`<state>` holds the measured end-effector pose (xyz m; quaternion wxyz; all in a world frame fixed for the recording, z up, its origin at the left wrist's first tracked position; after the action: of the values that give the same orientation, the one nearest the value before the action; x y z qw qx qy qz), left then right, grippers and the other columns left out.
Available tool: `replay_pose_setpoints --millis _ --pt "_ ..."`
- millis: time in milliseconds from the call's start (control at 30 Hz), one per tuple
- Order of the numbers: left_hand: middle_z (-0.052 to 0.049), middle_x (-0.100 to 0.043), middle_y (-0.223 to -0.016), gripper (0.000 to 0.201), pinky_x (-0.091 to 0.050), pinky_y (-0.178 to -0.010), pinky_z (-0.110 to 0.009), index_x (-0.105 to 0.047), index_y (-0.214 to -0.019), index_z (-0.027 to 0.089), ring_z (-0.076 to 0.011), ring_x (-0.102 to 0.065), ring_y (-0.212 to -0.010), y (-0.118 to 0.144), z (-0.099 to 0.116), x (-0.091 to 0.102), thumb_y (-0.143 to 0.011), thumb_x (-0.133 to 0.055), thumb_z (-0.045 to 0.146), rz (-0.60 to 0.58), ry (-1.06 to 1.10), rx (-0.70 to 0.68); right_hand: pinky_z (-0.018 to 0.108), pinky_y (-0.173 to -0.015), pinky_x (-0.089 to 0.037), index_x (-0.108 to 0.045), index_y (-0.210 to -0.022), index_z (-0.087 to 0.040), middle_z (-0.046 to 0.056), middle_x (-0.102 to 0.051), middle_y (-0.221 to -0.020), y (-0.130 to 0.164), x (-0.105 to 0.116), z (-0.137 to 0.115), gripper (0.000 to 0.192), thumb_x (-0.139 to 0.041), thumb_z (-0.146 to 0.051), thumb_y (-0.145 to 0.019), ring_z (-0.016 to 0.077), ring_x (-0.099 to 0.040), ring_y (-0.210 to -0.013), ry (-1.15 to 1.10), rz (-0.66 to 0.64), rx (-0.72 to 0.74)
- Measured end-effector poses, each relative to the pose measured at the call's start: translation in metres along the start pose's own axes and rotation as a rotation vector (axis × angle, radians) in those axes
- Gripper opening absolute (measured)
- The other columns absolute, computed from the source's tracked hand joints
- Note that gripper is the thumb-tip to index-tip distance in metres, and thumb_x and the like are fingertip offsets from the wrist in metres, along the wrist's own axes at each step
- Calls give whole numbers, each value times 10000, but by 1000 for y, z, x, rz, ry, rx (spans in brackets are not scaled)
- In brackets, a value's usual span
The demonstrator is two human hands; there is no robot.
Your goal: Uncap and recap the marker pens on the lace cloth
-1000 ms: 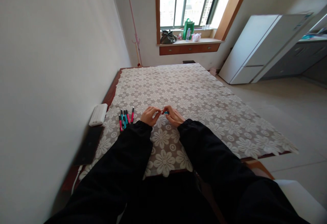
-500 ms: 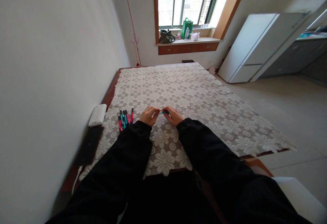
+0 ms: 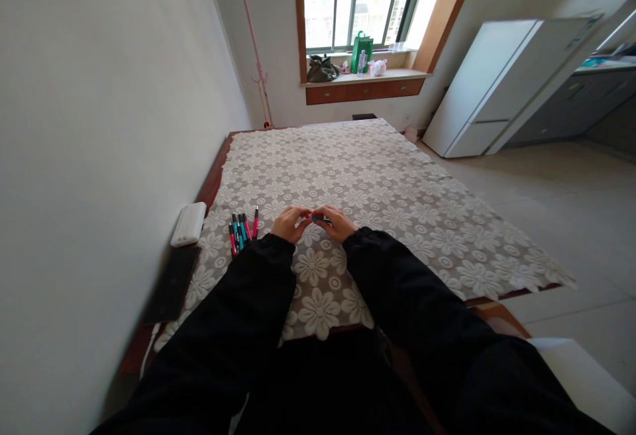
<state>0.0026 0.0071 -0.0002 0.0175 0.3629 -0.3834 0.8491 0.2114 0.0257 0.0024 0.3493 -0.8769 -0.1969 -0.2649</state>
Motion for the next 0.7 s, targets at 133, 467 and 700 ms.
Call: replay_pose_setpoints --millis 133,467,700 --pt "-42 -735 -954 150 -563 -887 -372 -684 -1103 235 -219 -682 -964 -1 -1 1 -964 -656 286 40 -82 38 373 -891 -511 -654 -1084 -228 55 -744 -970 -2 1 -2 187 -534 -305 -963 203 -676 -929 -146 80 -79" --pt "-70 -719 -1146 326 -488 -1015 -515 -711 -1029 237 -325 -600 -1160 0 -4 -1 -728 -718 112 -59 -215 156 335 -762 -521 -571 -998 -219 67 -737 -960 -7 1 17 396 -715 -537 -810 192 -668 -859 -509 364 -306" --pt "-76 -714 -1127 83 -498 -1016 -514 -763 -847 246 -322 -585 -1144 5 -15 -7 -767 -770 225 -65 -260 174 311 -698 -506 -560 -1075 -225 48 -715 -911 -6 -1 11 381 -674 -504 -842 186 -683 -833 -524 322 -281"
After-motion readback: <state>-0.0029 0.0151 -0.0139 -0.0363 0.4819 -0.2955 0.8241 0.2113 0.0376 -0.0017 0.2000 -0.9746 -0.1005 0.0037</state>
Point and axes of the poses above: each hand's wrist, its own y-axis away from the middle knuckle, its own x-axis out of the back of the hand, z = x × y, the point moved 1 cm from there along -y, towards the middle knuckle
